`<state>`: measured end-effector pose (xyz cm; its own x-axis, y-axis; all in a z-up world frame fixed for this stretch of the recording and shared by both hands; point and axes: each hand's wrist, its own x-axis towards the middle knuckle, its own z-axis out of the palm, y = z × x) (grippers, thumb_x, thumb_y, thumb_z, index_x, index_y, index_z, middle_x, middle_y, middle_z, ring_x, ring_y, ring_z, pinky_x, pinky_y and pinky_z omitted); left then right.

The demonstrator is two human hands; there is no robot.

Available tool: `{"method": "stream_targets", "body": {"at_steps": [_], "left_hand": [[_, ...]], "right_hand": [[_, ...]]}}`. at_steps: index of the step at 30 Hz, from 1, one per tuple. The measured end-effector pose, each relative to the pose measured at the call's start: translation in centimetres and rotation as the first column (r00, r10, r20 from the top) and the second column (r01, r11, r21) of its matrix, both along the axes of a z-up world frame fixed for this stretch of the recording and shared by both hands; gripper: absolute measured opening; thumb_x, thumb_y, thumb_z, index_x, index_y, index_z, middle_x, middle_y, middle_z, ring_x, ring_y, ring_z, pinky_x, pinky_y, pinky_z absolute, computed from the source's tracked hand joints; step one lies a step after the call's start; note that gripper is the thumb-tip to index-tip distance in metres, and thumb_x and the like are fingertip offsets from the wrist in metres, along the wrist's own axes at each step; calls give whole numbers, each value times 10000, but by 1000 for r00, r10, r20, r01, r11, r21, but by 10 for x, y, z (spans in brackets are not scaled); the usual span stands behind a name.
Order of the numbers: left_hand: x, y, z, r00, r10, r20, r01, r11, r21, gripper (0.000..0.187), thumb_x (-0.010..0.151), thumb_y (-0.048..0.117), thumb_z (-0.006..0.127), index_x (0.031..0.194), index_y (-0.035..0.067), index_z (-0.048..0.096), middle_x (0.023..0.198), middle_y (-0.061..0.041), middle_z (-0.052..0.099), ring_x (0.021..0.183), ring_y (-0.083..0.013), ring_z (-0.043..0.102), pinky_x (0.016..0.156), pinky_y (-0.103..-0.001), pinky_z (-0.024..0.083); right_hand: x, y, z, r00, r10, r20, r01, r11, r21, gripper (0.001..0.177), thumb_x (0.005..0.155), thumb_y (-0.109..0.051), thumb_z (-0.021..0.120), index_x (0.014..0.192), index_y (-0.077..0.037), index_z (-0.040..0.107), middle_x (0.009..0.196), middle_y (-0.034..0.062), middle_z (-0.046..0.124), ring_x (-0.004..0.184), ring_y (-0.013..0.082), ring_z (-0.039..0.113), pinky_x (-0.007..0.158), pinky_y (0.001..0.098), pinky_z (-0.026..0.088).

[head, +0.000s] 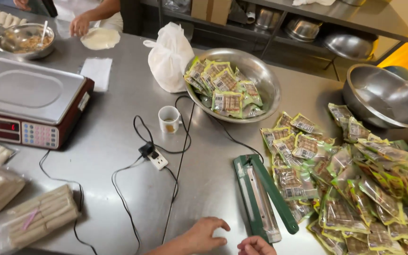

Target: The person seals small packages of food using a heat sealer, moving them one at a time from a workspace onto the sealer and then placing them in a pile or bowl.

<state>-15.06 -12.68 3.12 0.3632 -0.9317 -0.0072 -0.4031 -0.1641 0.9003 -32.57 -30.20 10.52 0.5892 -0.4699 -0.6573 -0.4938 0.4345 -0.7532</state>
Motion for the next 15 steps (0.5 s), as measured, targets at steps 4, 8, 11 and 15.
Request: {"method": "stream_targets", "body": {"at_steps": [4,8,11,15], "left_hand": [[-39,-10,30,973,-50,-224,89,982,169,391,902,368,704,1267,231,685,1239,1,699,1017,-173,664,881,-306,499],[-78,-52,48,983,148,-108,-146,989,23,325,850,229,730,1173,191,730,1169,2,775,1095,-171,736,978,-308,531],[-106,-87,47,982,181,-58,-185,981,-57,309,897,274,723,1199,206,724,1157,27,791,1022,-145,752,889,-293,540],[-143,-128,50,963,242,-122,-244,970,2,324,898,244,747,1213,172,743,1200,34,802,1115,-127,754,980,-285,523]], "right_hand": [[-12,-42,-2,991,113,72,-102,985,-139,174,921,-36,720,1016,85,802,962,225,861,812,317,758,805,410,612],[-43,-101,-1,920,275,279,-212,949,-235,195,931,-100,708,1044,50,764,970,184,839,833,254,754,806,351,593],[-68,-138,12,856,390,341,-278,901,-333,124,952,-95,700,1010,2,752,935,113,806,839,176,728,797,296,578],[-89,-198,21,841,445,308,-345,880,-327,121,962,-101,687,1039,-27,744,955,86,769,898,144,711,848,286,604]]}}
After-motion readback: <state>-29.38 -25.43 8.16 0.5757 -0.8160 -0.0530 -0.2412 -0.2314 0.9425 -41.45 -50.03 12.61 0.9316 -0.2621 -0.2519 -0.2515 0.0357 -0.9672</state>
